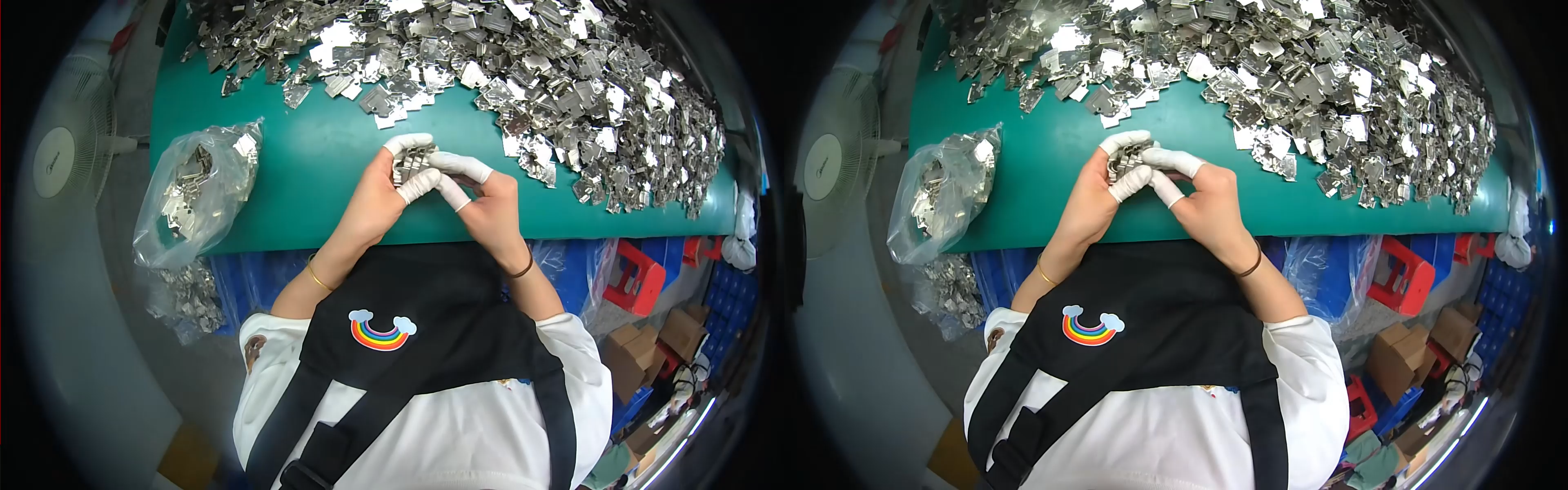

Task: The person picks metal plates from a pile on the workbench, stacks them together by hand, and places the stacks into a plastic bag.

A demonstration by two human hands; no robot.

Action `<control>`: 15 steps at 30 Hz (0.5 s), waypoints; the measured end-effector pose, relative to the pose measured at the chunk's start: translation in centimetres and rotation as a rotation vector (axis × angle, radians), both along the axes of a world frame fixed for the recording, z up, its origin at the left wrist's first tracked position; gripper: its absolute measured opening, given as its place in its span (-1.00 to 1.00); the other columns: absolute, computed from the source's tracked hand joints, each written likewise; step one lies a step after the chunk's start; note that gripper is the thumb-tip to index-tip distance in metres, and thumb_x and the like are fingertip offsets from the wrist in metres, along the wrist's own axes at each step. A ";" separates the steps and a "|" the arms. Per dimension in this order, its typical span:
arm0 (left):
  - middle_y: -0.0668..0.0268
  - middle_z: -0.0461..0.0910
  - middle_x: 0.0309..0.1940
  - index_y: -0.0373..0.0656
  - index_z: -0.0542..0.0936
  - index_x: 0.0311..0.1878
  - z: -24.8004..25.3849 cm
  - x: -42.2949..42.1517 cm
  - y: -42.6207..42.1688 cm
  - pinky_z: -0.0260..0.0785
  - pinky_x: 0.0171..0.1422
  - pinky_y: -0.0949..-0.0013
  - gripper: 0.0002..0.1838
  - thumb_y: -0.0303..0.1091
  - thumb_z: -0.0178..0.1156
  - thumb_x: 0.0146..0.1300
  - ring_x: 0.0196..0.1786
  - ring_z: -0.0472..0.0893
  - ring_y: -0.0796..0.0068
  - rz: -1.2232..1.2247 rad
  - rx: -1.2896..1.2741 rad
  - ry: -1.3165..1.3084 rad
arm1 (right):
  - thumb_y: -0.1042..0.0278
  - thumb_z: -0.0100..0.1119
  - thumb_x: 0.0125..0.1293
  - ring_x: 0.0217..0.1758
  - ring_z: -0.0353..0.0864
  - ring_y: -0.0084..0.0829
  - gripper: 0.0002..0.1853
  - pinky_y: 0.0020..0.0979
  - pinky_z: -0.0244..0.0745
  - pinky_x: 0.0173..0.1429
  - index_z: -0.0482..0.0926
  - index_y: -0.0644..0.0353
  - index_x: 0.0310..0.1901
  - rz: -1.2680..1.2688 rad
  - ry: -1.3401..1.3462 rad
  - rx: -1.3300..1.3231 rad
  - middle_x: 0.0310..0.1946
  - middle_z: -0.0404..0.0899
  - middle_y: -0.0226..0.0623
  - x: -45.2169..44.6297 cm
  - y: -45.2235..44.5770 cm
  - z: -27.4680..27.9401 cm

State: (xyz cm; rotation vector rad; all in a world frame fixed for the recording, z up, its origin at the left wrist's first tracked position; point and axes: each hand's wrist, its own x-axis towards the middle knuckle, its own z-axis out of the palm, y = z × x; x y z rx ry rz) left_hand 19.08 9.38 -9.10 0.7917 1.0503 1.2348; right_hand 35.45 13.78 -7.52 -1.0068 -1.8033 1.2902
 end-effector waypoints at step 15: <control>0.09 0.56 0.08 -0.27 0.36 0.32 0.5 -0.8 0.3 0.53 0.09 0.24 -0.57 -0.45 0.10 0.42 0.11 0.60 0.24 -0.006 -0.138 -0.533 | 0.36 0.11 0.43 -0.16 0.72 -0.24 -0.71 -0.40 0.61 -0.13 0.60 0.37 0.05 -0.290 0.027 -0.122 -0.11 0.69 -0.09 4.4 5.4 0.8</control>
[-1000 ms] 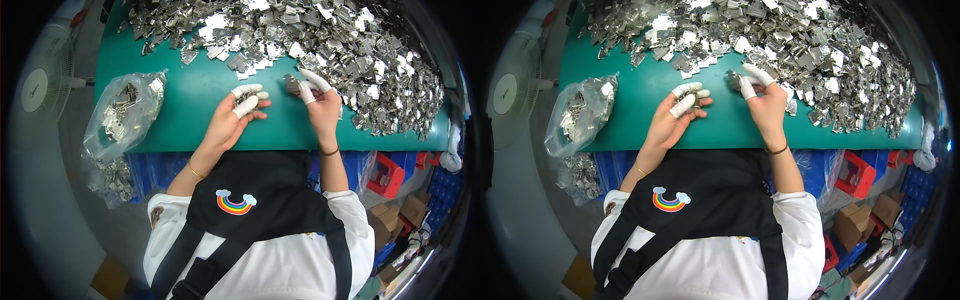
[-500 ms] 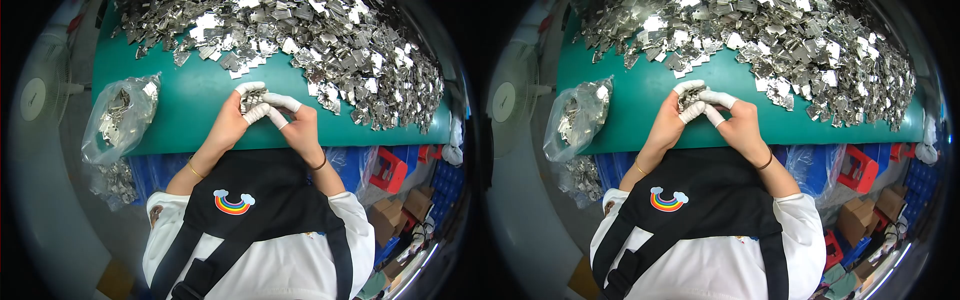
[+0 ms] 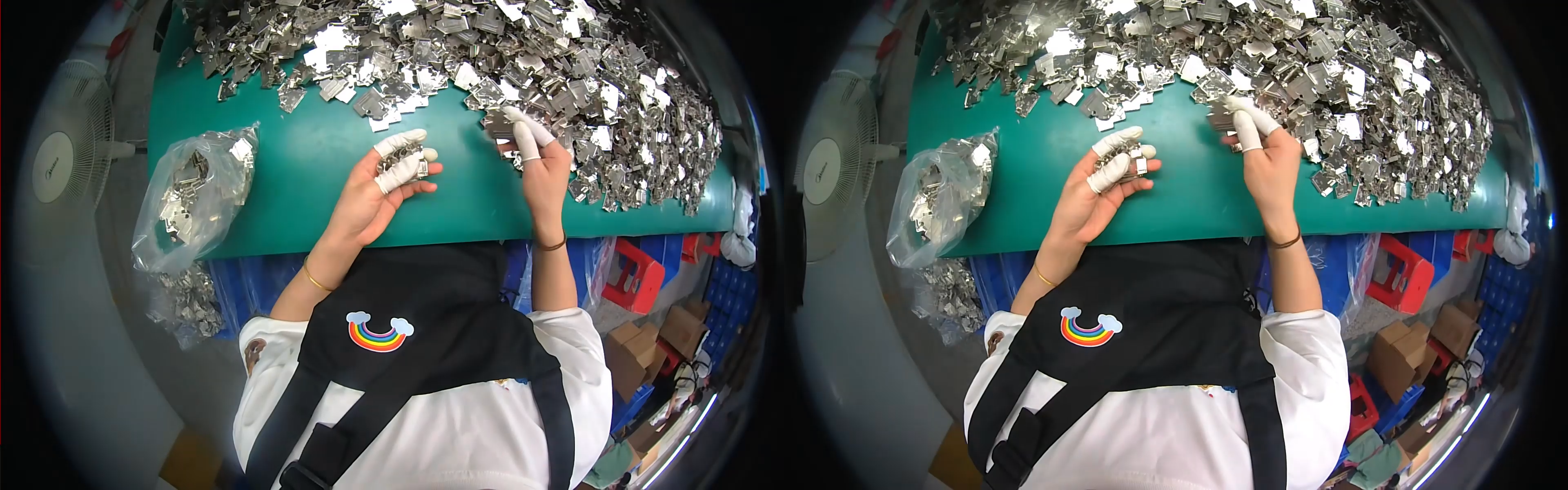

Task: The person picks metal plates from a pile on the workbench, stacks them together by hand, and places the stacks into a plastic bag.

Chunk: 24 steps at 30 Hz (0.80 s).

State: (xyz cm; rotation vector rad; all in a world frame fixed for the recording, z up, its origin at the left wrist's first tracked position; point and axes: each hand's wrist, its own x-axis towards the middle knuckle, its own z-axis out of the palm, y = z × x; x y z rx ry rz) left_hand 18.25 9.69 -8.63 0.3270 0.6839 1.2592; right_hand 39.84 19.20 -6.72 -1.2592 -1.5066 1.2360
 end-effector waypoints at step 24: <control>0.09 0.60 0.06 -0.23 0.39 0.31 -1.2 -1.0 -0.3 0.56 -0.05 0.29 -0.52 -0.42 0.20 0.36 0.05 0.65 0.21 0.076 0.027 -0.029 | 0.27 0.42 0.10 0.02 0.53 -0.34 -0.66 -0.22 0.17 0.27 0.68 0.04 -0.06 0.320 -0.805 0.815 -0.10 0.62 -0.40 -0.5 1.0 -1.4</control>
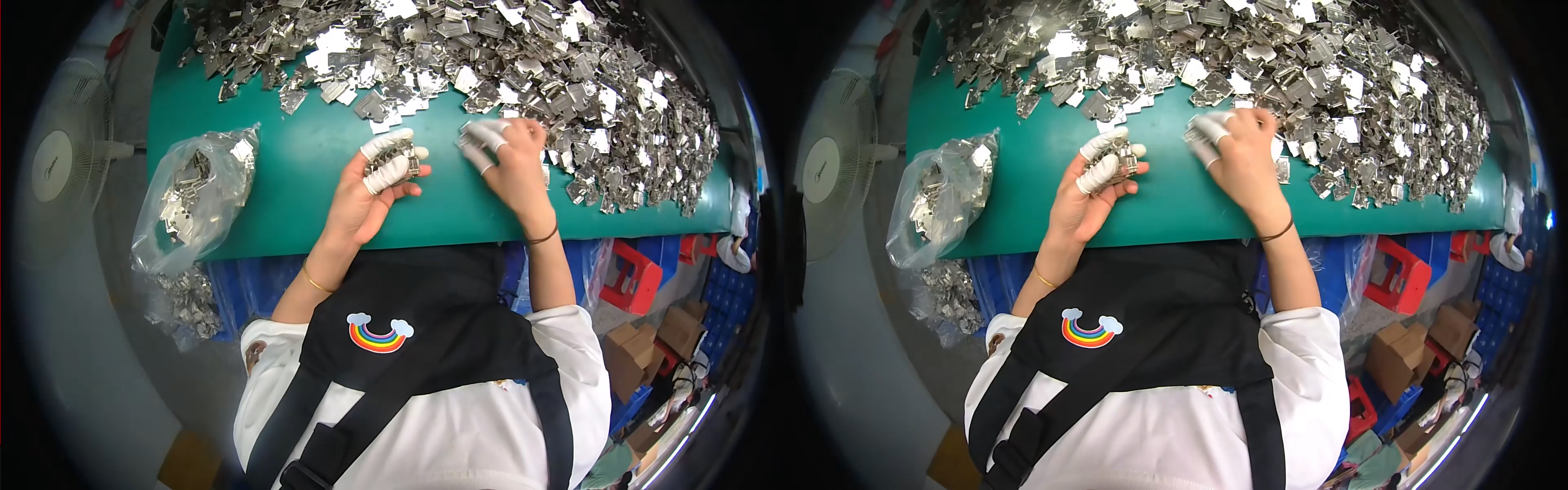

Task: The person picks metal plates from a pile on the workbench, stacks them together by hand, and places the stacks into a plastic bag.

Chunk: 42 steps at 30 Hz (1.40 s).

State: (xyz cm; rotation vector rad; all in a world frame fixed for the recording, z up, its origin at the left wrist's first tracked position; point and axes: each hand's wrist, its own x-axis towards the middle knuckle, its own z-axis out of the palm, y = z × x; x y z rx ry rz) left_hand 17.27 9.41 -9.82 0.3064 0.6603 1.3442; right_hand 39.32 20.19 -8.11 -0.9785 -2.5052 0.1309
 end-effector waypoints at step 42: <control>0.07 0.58 0.10 -0.26 0.40 0.30 0.5 -0.6 -0.4 0.59 0.06 0.22 -0.59 -0.40 0.10 0.43 0.10 0.63 0.19 0.039 -0.021 0.158 | 0.25 0.24 0.37 -0.43 0.58 -0.57 -0.77 -0.54 0.43 -0.34 0.71 0.27 -0.20 -0.221 0.719 -0.867 -0.38 0.70 -0.34 -1.2 -1.4 -0.6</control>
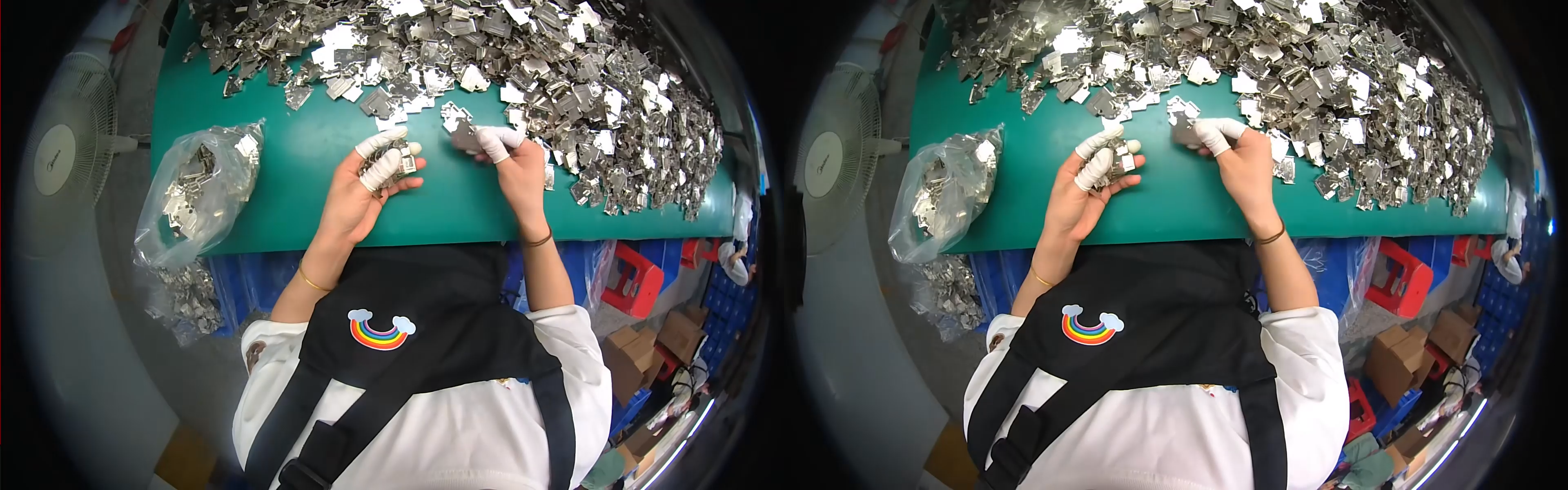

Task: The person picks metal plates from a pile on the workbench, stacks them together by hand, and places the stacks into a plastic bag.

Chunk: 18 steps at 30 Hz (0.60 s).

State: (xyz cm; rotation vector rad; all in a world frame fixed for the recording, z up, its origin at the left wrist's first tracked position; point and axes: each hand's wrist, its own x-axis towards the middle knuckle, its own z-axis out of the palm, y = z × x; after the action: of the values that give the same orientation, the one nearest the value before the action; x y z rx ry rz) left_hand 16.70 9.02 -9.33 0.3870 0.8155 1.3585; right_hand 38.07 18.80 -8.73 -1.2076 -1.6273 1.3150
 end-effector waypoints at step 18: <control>0.07 0.61 0.04 -0.24 0.43 0.29 -0.8 -0.2 -0.3 0.62 0.05 0.17 -0.55 -0.43 0.18 0.36 0.05 0.66 0.11 -0.035 0.013 -0.135 | 0.30 0.39 0.18 -0.40 0.61 -0.35 -0.68 -0.39 0.52 -0.26 0.68 0.18 -0.04 0.026 -0.580 0.968 -0.41 0.64 -0.26 -3.3 1.1 -0.1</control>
State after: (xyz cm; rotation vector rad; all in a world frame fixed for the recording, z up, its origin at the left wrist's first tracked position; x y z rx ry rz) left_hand 16.52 8.77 -10.08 0.3149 0.6854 1.3430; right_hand 34.81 19.93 -8.81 -0.9504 -2.2667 0.0444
